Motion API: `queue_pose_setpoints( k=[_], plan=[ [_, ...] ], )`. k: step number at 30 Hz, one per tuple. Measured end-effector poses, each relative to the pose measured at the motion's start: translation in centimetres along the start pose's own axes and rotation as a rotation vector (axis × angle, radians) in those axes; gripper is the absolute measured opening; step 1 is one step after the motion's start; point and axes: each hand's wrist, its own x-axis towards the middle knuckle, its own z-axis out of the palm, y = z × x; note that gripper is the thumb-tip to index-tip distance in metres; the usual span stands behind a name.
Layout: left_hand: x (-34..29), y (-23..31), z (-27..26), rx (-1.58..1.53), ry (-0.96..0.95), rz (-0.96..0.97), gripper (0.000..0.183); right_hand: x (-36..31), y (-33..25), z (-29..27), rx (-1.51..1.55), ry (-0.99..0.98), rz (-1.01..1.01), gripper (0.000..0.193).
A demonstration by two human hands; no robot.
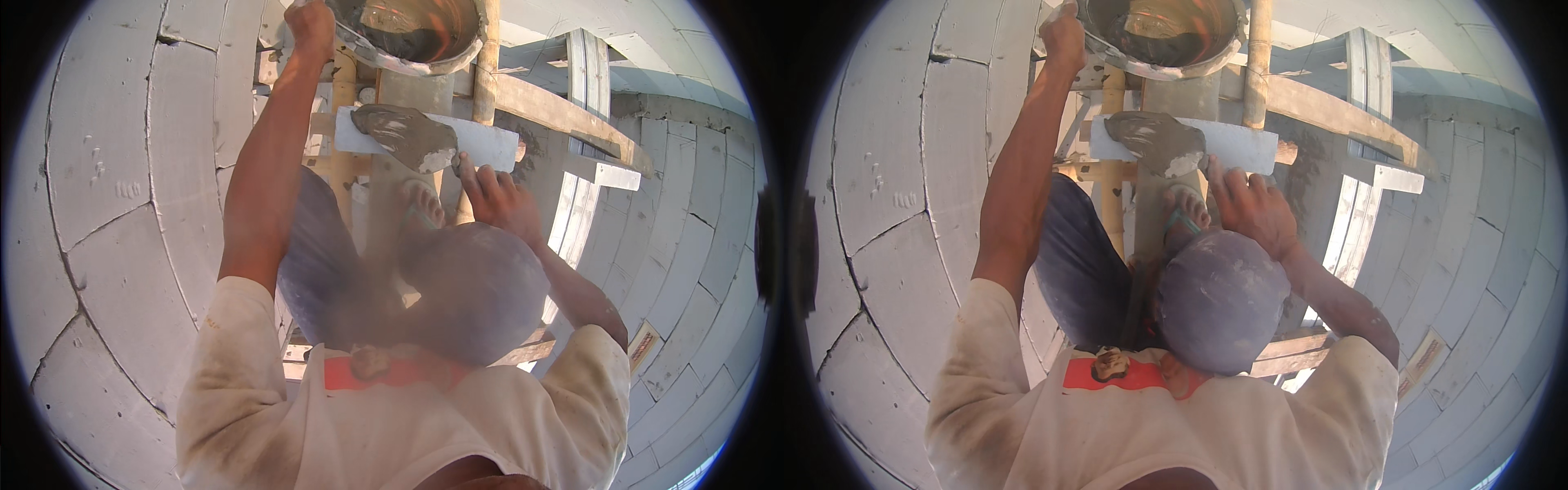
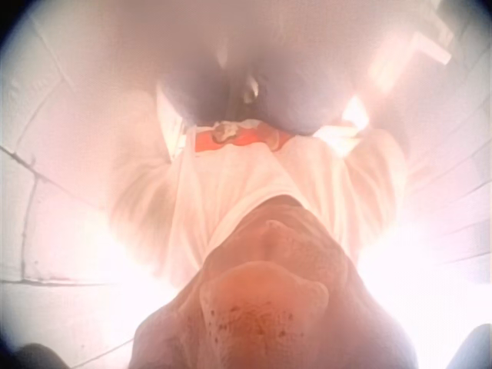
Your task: The person scoops mortar from a bucket using a trowel and spreads it onto a white rectangular tile. They place the mortar-coated tile onto a wooden plank on a scaffolding structure and tap it into position with a hammer. The person repeats this process, measuring the area with a tape measure and applying mortar to multiple tiles.
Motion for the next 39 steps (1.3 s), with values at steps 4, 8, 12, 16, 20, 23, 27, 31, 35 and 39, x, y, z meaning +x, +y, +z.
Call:
queue_pose_setpoints(
  k=[4, 8, 12, 16, 20, 23, 27, 31, 35, 39],
  plan=[
    [-0.4, 1.5, 0.3, -0.367, -0.104, -0.244, 0.039, -3.0, -0.2, -1.2, -0.023, -0.107, 0.138, 0.069],
    [-0.9, 3.9, -1.3, -0.337, -0.06, -0.265, 0.036, -5.3, 1.1, -0.9, -0.101, -0.273, 0.313, 0.076],
    [-3.2, 7.8, -1.5, -0.522, 0.072, -0.395, 0.042, -7.8, 2.8, -0.9, -0.052, -0.285, 0.457, 0.08],
    [-3.6, 9.2, -0.3, -0.403, 0.118, -0.375, 0.051, -9.2, 3.5, -0.4, -0.002, -0.195, 0.552, 0.083],
    [-0.6, 5.3, -1.1, -0.519, 0.096, -0.556, 0.05, -9.7, 0.3, 1.0, 0.147, -0.142, 0.537, 0.085],
    [0.4, 3.1, -0.8, -0.683, -0.038, -0.37, 0.05, -9.3, -0.8, 2.9, 0.154, -0.117, 0.555, 0.085],
    [0.2, 3.1, -0.5, -0.633, -0.02, -0.42, 0.052, -9.4, 2.3, 4.1, 0.057, -0.15, 0.671, 0.078],
    [0.2, 2.9, -0.5, -0.579, -0.03, -0.387, 0.054, -9.8, 5.1, 3.7, 0.086, -0.138, 0.778, 0.06],
    [0.9, 1.6, -0.7, -0.532, -0.152, -0.385, 0.052, -9.6, 3.1, 2.3, 0.763, 0.023, 0.839, 0.042],
    [0.1, 1.7, -0.2, -0.415, -0.253, 0.084, 0.036, -6.8, 1.0, 0.1, 1.233, -0.199, 0.925, 0.029]
  ],
)
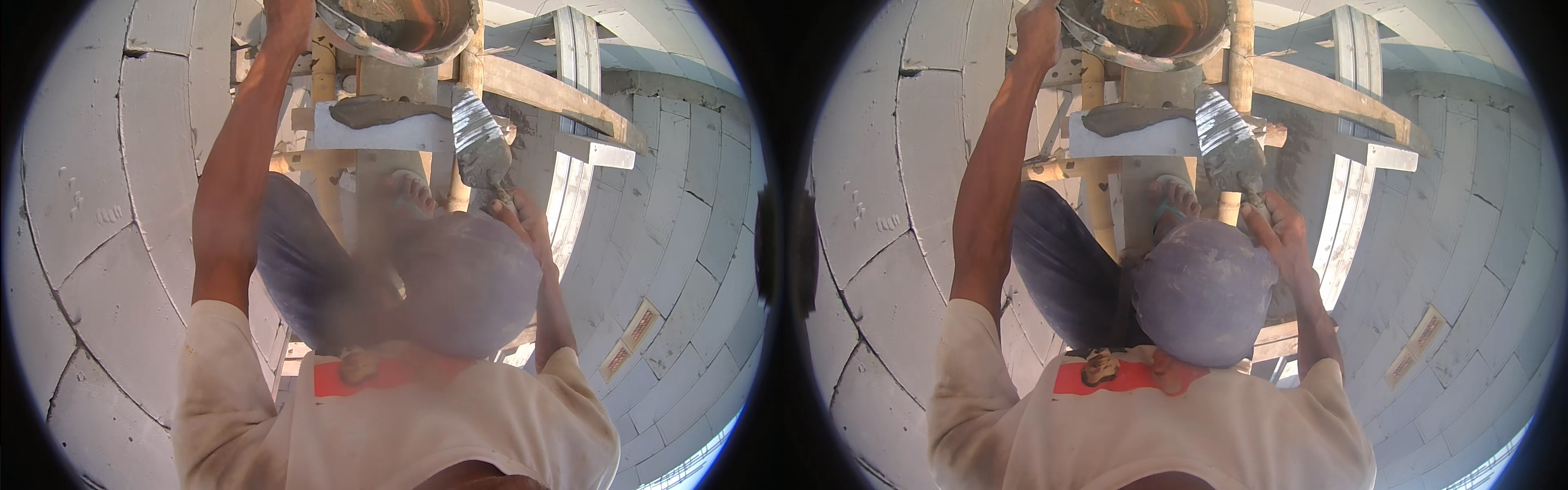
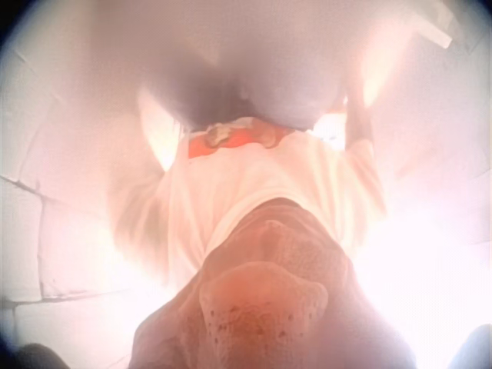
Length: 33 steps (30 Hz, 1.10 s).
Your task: The person scoops mortar from a bucket using a trowel and spreads it onto a white rectangular tile. They place the mortar-coated tile onto a wooden plank on a scaffolding structure and tap it into position with a hammer. The person repeats this process, measuring the area with a tape measure and applying mortar to multiple tiles.
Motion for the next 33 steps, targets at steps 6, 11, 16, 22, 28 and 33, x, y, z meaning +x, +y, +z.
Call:
queue_pose_setpoints(
  k=[6, 11, 16, 22, 28, 33],
  plan=[
    [0.5, -0.4, 0.5, 0.324, 0.01, 0.04, 0.036, 3.1, -6.7, 1.5, -0.191, -0.299, -0.088, 0.037],
    [1.4, -1.5, 0.7, 0.313, -0.008, 0.19, 0.036, 5.3, -8.4, 3.3, -0.524, -0.347, -0.348, 0.042],
    [0.0, 0.4, 0.8, 0.069, 0.048, 0.059, 0.038, 4.6, -7.1, 3.1, -0.693, -0.463, -0.316, 0.041],
    [-1.9, 2.4, 0.6, 0.127, 0.114, -0.044, 0.046, 2.2, -2.3, 4.7, -0.497, -0.246, -0.276, 0.038],
    [-2.2, 3.5, 0.1, 0.149, 0.041, -0.205, 0.045, 1.6, -0.2, 5.0, -0.38, -0.35, -0.204, 0.036],
    [-1.6, 2.8, 0.6, 0.169, 0.064, -0.085, 0.041, 2.7, -0.7, 5.2, -0.442, -0.302, -0.406, 0.036]
  ],
)
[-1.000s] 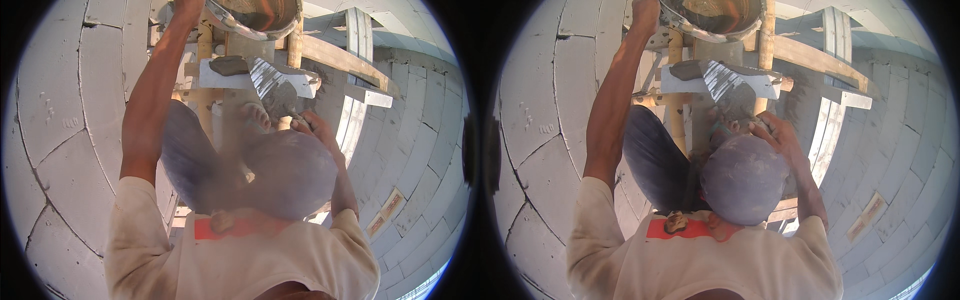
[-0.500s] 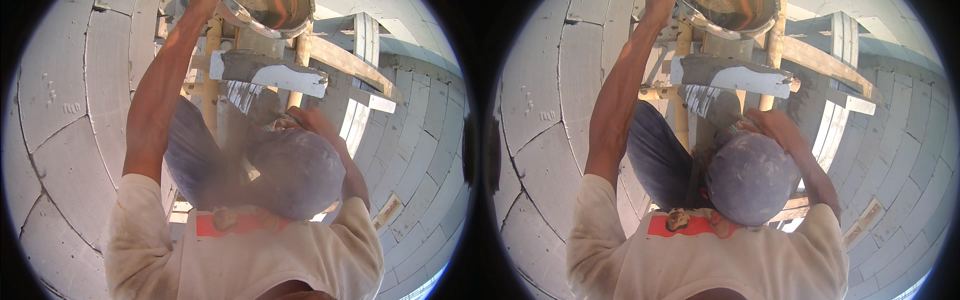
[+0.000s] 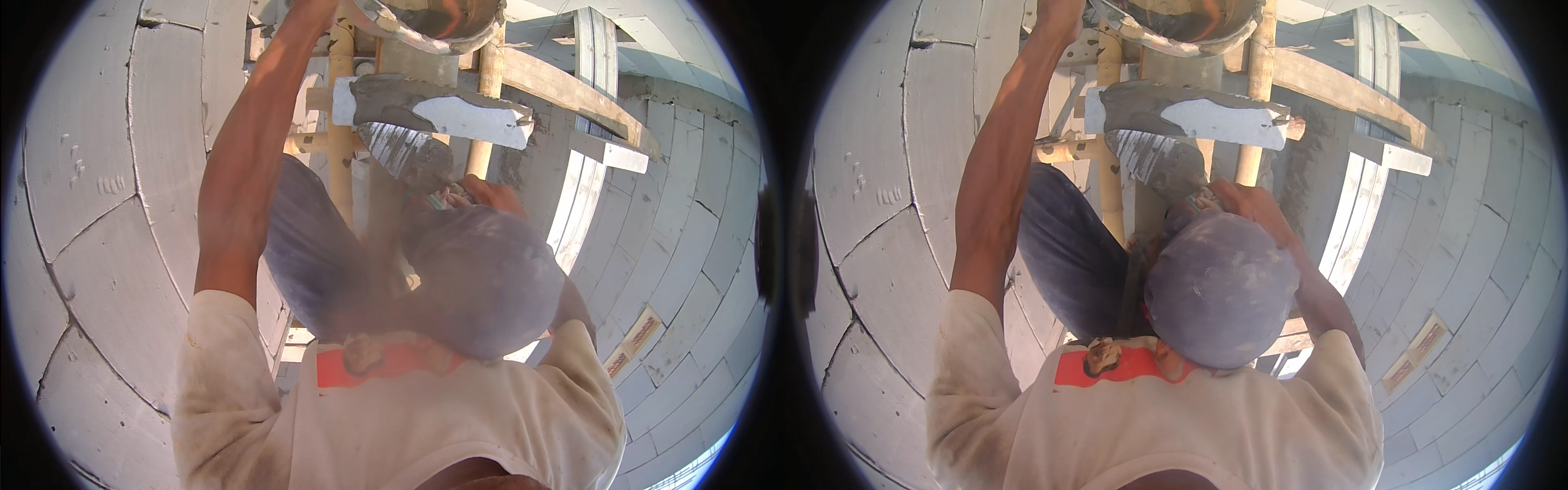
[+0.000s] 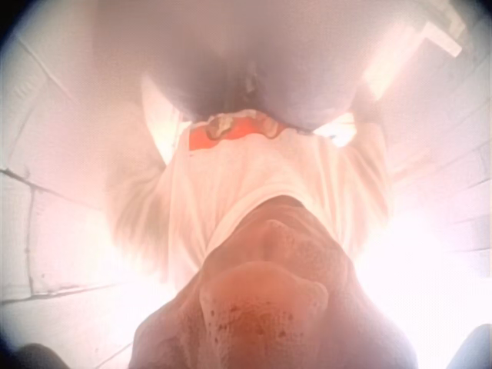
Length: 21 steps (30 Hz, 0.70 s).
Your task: The person scoops mortar from a bucket using a trowel and spreads it onto a white rectangular tile. They place the mortar-coated tile onto a wooden plank on a scaffolding structure and tap it into position with a hammer. The person repeats this process, measuring the area with a tape measure and applying mortar to multiple tiles.
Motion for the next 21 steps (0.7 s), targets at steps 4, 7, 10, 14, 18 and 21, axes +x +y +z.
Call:
queue_pose_setpoints(
  k=[4, 7, 10, 14, 18, 21],
  plan=[
    [1.6, -0.6, -0.6, 0.8, -0.149, 0.354, 0.043, -0.2, 1.4, 0.9, 0.16, 0.219, 0.037, 0.036],
    [1.3, -0.1, -0.3, 0.567, -0.135, 0.175, 0.045, -1.5, 3.9, 2.6, -0.039, 0.183, 0.155, 0.035],
    [-0.3, 1.1, -0.3, 0.126, -0.06, -0.025, 0.048, -3.7, 7.0, 4.9, 0.062, -0.002, 0.266, 0.034],
    [-1.0, 2.1, -1.0, -0.032, -0.11, -0.063, 0.045, -8.6, 8.4, 7.3, 0.773, 0.163, 0.386, 0.035],
    [-0.8, 1.8, 0.1, -0.455, 0.004, -0.118, 0.053, -8.6, 6.2, 3.1, 0.174, 0.326, 0.096, 0.033],
    [-0.6, 2.3, 1.3, -0.5, -0.084, -0.063, 0.051, -3.7, 3.1, -2.1, -0.078, 0.591, 0.072, 0.032]
  ],
)
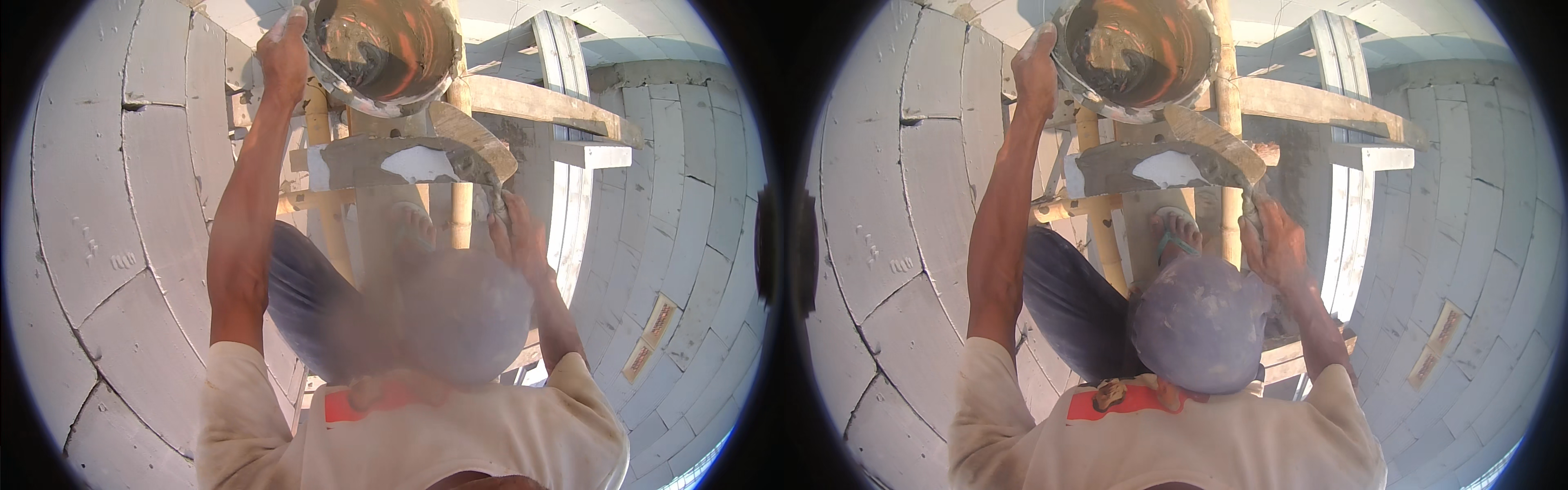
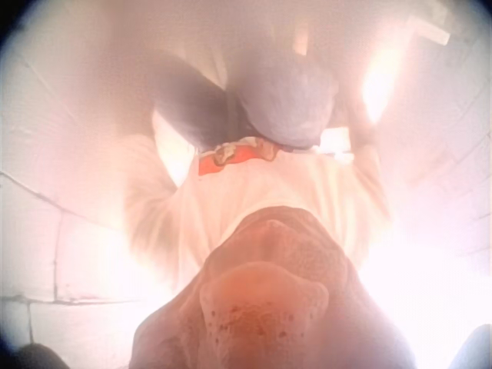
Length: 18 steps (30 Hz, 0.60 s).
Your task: The person scoops mortar from a bucket using a trowel and spreads it onto a white rectangular tile. They place the mortar-coated tile onto a wooden plank on a scaffolding structure and tap it into position with a hammer. The person repeats this process, measuring the area with a tape measure and applying mortar to multiple tiles.
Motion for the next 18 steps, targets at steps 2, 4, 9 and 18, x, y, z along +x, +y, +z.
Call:
queue_pose_setpoints(
  k=[2, 4, 9, 18],
  plan=[
    [0.2, 0.7, 0.8, 0.107, -0.058, 0.006, 0.052, 7.5, -1.0, -0.6, -0.22, 0.132, -0.204, 0.034],
    [0.3, 1.3, 2.2, 0.119, -0.128, 0.071, 0.053, 14.7, -1.8, -0.7, -0.359, 0.116, -0.262, 0.033],
    [1.0, 2.1, 3.8, 0.122, -0.151, 0.063, 0.051, 27.7, -4.5, 4.1, -0.824, -0.116, -0.188, 0.027],
    [1.4, 1.2, 3.1, 0.123, -0.116, 0.13, 0.05, 26.4, -9.0, 7.3, -0.948, -0.513, -0.295, 0.029]
  ],
)
